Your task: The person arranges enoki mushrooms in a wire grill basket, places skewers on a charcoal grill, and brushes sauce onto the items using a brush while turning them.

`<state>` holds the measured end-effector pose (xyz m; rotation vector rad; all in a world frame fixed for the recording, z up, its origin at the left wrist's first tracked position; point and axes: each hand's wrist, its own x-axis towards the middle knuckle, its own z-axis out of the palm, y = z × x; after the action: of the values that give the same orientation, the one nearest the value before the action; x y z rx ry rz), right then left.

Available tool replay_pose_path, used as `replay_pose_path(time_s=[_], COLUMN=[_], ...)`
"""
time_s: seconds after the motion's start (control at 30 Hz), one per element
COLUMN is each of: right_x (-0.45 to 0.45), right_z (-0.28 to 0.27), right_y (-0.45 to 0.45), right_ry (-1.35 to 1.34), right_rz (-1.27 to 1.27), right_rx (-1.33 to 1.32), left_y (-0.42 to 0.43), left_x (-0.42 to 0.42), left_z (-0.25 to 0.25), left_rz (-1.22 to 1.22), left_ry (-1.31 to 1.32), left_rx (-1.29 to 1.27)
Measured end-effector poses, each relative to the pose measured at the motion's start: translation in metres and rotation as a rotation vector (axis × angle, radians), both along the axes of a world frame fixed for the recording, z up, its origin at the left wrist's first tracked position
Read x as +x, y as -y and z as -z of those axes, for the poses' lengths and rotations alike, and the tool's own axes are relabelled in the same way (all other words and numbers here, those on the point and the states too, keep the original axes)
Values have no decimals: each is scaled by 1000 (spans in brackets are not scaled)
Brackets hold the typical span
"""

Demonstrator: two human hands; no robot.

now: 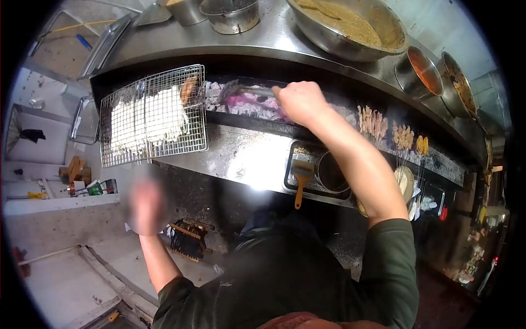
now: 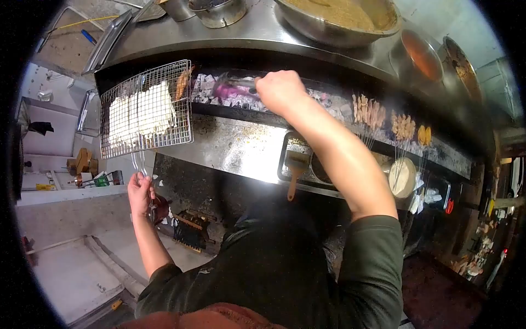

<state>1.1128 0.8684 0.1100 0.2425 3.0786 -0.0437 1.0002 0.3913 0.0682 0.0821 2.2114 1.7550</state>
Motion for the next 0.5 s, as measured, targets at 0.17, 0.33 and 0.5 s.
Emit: replay_pose_path(time_s=[0.17, 0.33, 0.5], right_x=[2, -3, 63], right_z=[-2, 29, -21], right_y=[0, 10, -5], right_ry=[35, 82, -73], right_rz=[99, 69, 168], right_rx=[-94, -52, -89], left_y=[-26, 2, -14], left_x=[15, -3, 3], left_z=[-29, 15, -1], left_rz=[55, 75, 99], left_ry=[28, -189, -114], left_rx=[-38, -145, -104])
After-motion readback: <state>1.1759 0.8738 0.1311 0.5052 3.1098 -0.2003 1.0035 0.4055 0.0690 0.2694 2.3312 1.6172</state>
